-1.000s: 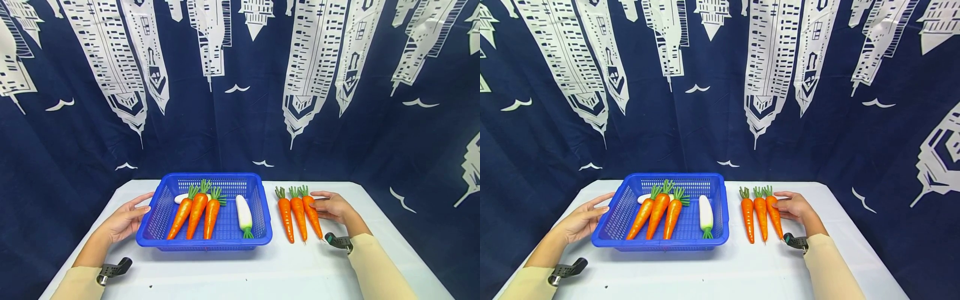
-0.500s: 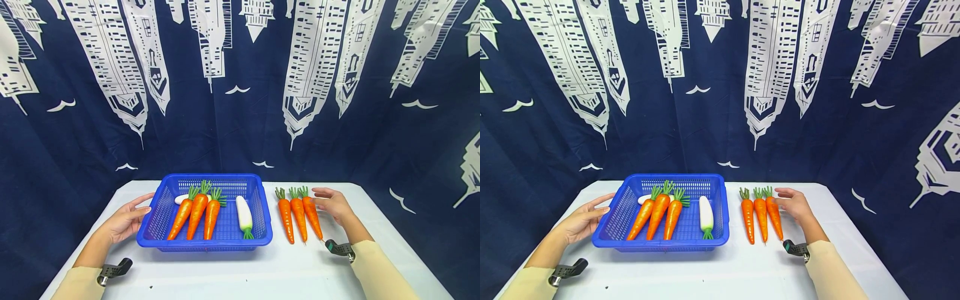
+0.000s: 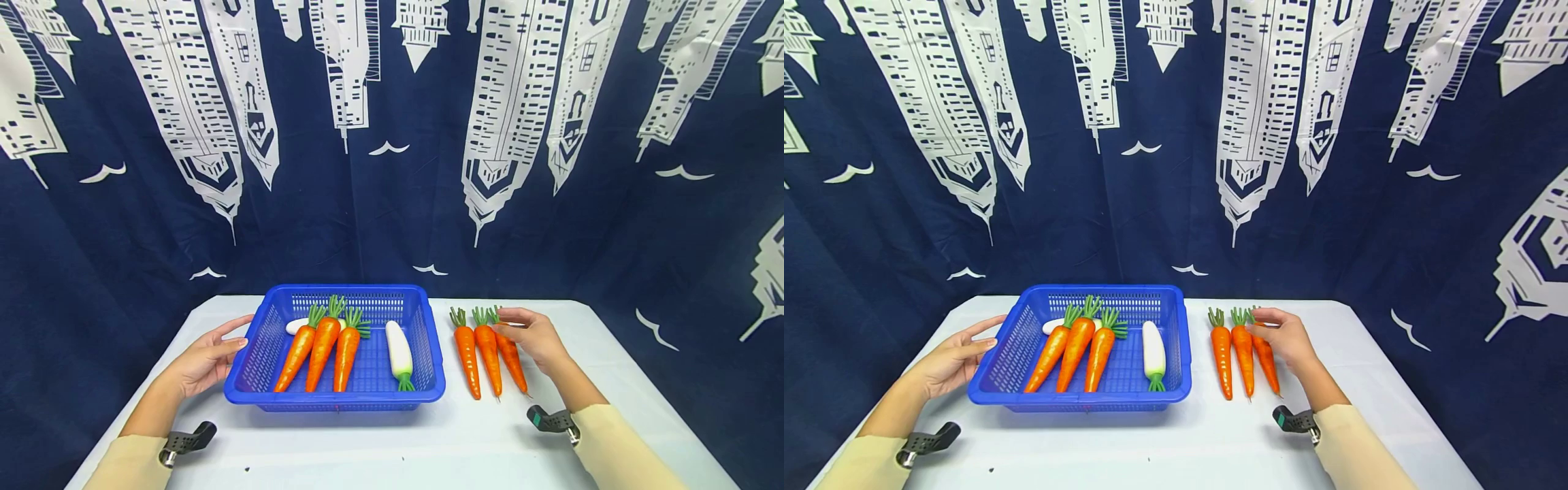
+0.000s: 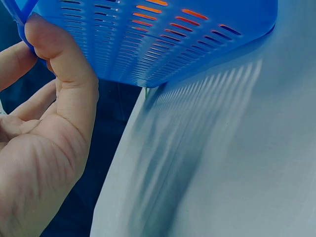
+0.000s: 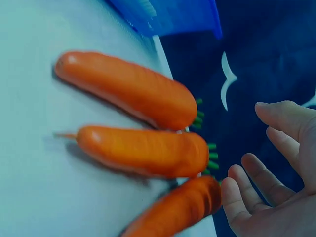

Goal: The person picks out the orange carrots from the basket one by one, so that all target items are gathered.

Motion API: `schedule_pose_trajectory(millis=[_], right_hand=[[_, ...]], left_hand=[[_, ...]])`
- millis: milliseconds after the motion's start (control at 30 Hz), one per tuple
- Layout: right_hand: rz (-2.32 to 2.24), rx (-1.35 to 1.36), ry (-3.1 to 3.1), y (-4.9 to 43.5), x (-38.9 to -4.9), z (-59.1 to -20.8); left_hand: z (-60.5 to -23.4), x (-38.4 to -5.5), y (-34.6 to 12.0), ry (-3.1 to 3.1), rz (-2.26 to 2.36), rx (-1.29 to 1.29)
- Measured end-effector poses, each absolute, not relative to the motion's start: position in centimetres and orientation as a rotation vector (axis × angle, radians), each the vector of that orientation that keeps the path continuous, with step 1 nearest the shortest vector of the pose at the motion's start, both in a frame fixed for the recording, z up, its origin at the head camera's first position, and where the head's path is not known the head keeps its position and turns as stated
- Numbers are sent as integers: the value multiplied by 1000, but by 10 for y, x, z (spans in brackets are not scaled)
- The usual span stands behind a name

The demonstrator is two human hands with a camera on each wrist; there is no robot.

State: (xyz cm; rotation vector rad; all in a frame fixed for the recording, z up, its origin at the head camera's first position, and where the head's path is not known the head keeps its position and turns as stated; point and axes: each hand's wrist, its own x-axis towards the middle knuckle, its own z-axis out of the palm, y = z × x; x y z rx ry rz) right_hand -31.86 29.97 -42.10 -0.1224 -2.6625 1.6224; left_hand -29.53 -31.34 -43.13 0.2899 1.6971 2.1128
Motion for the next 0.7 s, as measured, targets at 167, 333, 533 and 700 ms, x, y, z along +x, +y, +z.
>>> schedule_pose_trajectory(millis=[167, 333, 533, 700], right_hand=[[1638, -61, -2661, 287, -313, -417], [1642, -18, -2660, 275, -311, -415], [1674, 35, -2664, 258, -306, -414], [1737, 72, -2639, 241, -300, -409]], left_hand=[[-430, -295, -312, 1715, 2110, 264], [-427, -294, -312, 1746, 2086, 288], [-426, -294, -312, 1734, 2086, 304], [-427, -294, -312, 1729, 2092, 277]])
